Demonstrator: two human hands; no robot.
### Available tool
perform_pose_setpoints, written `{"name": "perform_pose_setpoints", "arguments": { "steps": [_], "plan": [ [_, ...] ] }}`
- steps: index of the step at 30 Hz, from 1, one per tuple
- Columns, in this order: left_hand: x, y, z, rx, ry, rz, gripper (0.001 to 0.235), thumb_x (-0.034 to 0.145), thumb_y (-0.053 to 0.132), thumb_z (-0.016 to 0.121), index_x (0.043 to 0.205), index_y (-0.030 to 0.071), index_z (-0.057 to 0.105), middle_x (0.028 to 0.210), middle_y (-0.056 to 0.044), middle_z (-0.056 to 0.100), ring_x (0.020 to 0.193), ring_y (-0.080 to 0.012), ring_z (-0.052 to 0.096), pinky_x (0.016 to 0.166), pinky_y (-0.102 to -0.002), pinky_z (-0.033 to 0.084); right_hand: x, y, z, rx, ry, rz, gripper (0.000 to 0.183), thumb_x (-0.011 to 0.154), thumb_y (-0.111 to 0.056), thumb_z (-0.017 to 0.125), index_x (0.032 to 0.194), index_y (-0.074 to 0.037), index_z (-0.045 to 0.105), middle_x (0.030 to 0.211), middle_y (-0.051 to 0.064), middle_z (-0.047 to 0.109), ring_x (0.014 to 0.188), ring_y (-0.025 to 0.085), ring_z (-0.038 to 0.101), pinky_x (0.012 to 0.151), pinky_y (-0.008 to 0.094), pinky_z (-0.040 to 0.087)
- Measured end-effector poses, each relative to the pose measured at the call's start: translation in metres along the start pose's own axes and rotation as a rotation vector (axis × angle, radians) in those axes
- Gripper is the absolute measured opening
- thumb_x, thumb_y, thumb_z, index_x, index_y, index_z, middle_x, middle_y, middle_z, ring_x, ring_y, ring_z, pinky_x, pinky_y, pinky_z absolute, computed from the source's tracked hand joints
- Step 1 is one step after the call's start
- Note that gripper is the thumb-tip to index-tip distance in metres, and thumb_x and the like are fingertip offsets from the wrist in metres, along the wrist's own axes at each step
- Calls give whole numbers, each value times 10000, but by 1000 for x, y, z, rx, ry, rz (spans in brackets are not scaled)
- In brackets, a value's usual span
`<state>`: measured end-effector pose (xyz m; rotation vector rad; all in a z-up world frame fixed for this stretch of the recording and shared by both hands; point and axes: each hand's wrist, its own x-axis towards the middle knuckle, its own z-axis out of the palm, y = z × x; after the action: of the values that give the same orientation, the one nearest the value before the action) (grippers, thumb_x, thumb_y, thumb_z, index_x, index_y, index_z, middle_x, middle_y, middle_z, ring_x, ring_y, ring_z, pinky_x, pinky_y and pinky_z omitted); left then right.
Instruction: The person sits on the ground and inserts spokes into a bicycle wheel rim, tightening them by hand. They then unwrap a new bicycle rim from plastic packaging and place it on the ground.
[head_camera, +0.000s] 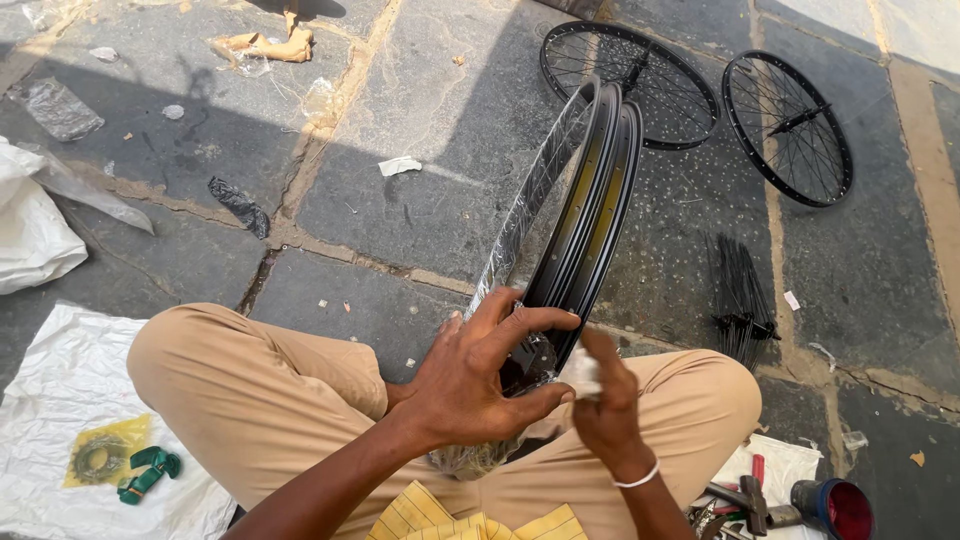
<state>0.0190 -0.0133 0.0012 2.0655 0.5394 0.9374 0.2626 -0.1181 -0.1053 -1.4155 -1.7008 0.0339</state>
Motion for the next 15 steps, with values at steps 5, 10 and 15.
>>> {"name": "perform_pose_setpoints", "arguments": {
  "steps": [5,10,15],
  "plan": [
    [11,6,1,-183,-24,1,614,842,406,775,1377,165,593,1134,-124,596,1027,-273,667,839,-451,533,-57,4,37,-120,-29,-68,292,877,2,664,1145,-111,674,1185,180,665,1059,310,654,841,336,569],
    [82,11,-15,-791,90,-231,858,827,348,809,1452,85,284,1211,-131,532,1027,-241,721,827,-443,623,-66,-18,35,1141,133,793,300,973,-126,675,1213,28,582,946,127,648,819,228,640,697,382,549],
    [147,-13,-4,-1188,-115,-264,475,876,98,723,1223,-22,421,909,-189,691,620,-222,711,518,-361,622,10,-75,6,670,107,707,420,973,-71,728,1314,56,518,899,147,632,714,235,600,596,395,478]
  ]
}}
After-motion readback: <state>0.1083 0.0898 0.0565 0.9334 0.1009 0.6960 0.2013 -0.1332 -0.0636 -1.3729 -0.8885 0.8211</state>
